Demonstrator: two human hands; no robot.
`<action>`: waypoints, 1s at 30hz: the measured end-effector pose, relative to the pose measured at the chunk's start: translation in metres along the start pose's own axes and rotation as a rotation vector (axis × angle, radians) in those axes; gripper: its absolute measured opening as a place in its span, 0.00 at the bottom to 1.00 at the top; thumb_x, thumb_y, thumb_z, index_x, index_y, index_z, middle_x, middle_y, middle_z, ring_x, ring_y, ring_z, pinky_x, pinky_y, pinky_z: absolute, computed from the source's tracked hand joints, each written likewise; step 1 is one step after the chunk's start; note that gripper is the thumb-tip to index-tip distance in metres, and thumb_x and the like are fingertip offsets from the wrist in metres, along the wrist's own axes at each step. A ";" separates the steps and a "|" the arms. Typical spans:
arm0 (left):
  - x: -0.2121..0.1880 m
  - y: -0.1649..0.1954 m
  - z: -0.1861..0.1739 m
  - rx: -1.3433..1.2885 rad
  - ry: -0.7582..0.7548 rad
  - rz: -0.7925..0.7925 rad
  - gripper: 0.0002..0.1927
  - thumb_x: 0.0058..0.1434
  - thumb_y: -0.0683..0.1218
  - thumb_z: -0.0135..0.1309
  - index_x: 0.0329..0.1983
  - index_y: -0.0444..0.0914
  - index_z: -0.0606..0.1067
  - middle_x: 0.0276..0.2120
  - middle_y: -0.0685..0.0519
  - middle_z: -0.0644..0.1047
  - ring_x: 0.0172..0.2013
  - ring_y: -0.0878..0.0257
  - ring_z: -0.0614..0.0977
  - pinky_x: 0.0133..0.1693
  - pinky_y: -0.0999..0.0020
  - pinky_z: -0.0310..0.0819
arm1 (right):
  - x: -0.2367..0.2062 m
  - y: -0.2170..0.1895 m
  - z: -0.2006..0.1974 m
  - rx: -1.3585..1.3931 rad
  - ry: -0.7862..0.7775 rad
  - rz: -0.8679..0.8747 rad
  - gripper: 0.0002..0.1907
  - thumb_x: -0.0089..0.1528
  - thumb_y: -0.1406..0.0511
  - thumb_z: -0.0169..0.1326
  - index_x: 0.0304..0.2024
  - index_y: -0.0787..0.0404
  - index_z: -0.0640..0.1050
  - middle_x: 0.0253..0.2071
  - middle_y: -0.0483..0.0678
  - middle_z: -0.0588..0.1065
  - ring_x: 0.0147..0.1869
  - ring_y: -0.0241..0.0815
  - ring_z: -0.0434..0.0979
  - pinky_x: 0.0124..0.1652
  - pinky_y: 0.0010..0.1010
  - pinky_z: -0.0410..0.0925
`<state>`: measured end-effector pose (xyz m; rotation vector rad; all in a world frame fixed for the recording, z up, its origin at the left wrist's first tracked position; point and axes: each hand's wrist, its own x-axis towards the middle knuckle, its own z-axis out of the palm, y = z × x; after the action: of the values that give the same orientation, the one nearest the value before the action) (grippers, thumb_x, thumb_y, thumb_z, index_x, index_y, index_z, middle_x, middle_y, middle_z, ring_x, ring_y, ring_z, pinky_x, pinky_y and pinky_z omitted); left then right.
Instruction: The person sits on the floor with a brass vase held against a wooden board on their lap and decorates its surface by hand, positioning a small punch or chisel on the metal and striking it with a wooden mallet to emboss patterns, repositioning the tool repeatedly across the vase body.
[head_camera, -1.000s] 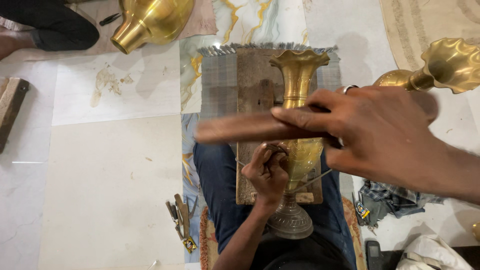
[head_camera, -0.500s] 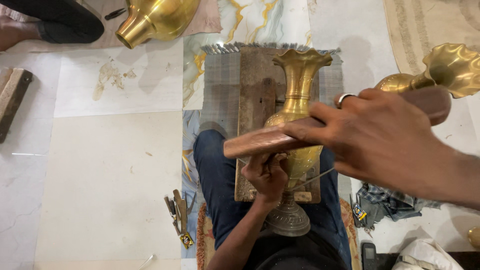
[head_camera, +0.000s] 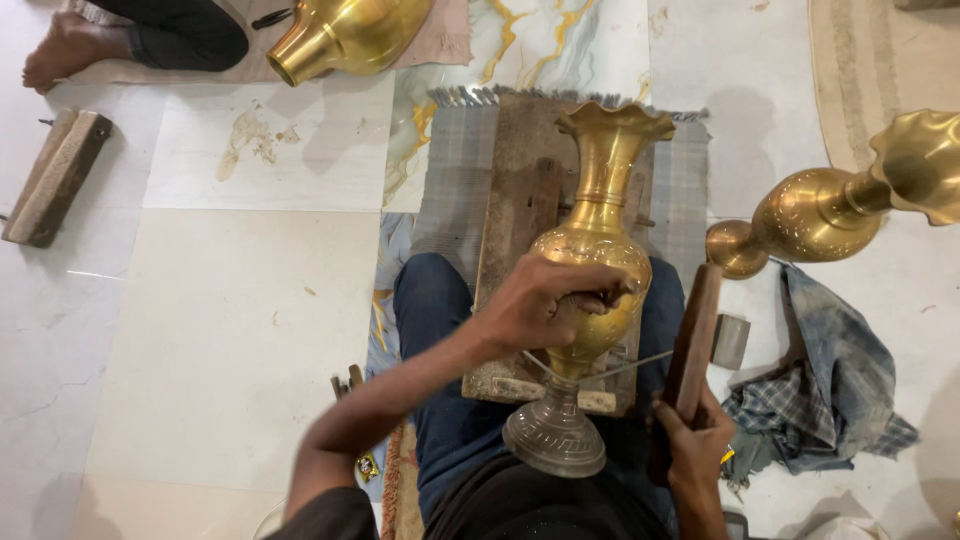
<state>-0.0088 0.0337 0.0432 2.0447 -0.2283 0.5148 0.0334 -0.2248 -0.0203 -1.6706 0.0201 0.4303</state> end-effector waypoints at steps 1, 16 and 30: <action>0.001 0.003 -0.006 0.017 -0.041 0.043 0.30 0.51 0.31 0.57 0.59 0.41 0.77 0.45 0.50 0.84 0.44 0.61 0.88 0.48 0.68 0.86 | -0.009 0.006 -0.003 0.007 0.013 0.022 0.24 0.55 0.79 0.59 0.56 0.72 0.77 0.35 0.51 0.79 0.29 0.38 0.76 0.29 0.29 0.70; 0.053 0.010 -0.029 0.181 -0.596 0.270 0.30 0.49 0.34 0.56 0.56 0.49 0.80 0.30 0.56 0.84 0.30 0.63 0.86 0.29 0.62 0.73 | -0.021 0.004 -0.012 -0.216 -0.041 -0.531 0.36 0.54 0.77 0.61 0.66 0.73 0.71 0.47 0.53 0.79 0.49 0.39 0.78 0.48 0.27 0.71; 0.057 0.008 -0.025 0.200 -0.680 0.349 0.23 0.50 0.38 0.60 0.49 0.50 0.83 0.25 0.53 0.82 0.24 0.56 0.81 0.26 0.57 0.68 | -0.033 0.025 -0.019 -0.372 0.217 -0.790 0.25 0.52 0.77 0.64 0.52 0.75 0.74 0.40 0.55 0.76 0.37 0.39 0.77 0.36 0.28 0.70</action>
<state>0.0325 0.0542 0.0860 2.3294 -0.9830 0.0243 0.0016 -0.2544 -0.0335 -1.9202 -0.5714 -0.3668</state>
